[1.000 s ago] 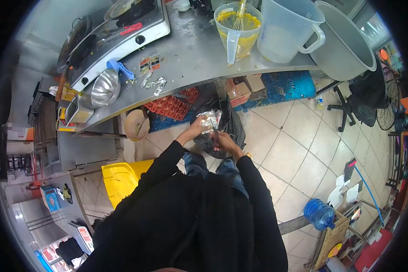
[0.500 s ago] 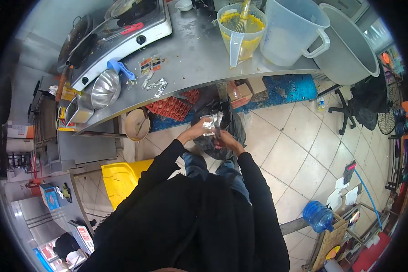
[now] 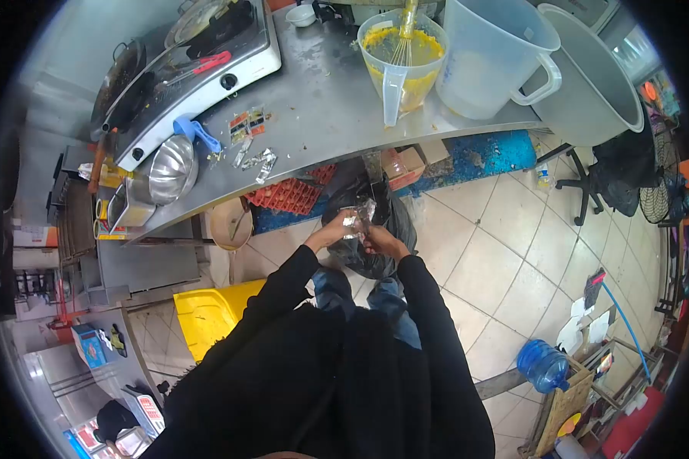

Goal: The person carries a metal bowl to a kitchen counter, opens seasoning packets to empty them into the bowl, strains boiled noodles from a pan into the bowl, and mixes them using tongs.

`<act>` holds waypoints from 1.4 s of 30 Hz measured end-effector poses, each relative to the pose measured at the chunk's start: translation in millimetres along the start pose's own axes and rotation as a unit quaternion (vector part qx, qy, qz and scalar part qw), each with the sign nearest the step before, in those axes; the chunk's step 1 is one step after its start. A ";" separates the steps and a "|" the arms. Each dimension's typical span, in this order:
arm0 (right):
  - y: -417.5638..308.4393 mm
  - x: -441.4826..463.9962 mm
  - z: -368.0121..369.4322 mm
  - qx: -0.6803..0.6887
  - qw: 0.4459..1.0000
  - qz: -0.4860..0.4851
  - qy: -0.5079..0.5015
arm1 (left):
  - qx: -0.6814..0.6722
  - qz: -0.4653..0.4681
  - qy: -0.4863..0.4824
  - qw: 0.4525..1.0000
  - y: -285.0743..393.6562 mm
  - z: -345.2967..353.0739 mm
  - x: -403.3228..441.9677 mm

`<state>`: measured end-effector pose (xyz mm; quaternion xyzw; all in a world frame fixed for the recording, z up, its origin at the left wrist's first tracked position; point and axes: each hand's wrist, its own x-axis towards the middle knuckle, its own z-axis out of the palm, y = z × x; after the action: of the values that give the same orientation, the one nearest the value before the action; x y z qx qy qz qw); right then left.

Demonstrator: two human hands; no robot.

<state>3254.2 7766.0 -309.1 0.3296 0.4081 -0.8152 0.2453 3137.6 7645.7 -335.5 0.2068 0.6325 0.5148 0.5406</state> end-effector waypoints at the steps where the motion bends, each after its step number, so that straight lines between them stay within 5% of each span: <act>1: 1.6 4.9 -1.3 -0.001 1.000 -0.007 -0.002 | -0.007 0.004 -0.010 1.000 -5.0 -3.5 4.7; 21: -4.0 75.7 -43.4 0.075 0.996 0.006 -0.043 | 0.023 -0.096 -0.048 0.994 14.4 -26.4 49.3; 24: -2.7 81.5 -42.7 0.141 0.990 0.013 -0.027 | -0.057 -0.050 -0.045 0.996 -0.7 -27.6 58.3; 34: -6.5 81.5 -45.0 0.144 0.988 0.010 -0.050 | 0.063 -0.049 -0.030 0.996 3.4 -29.9 52.8; 42: -8.2 88.1 -50.6 0.090 0.994 -0.001 -0.061 | -0.085 -0.092 -0.063 0.990 -14.9 -38.6 54.6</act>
<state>3207.4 7800.8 -392.7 0.2994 0.3176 -0.8676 0.2383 3089.4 7668.1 -378.6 0.1333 0.5675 0.5007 0.6399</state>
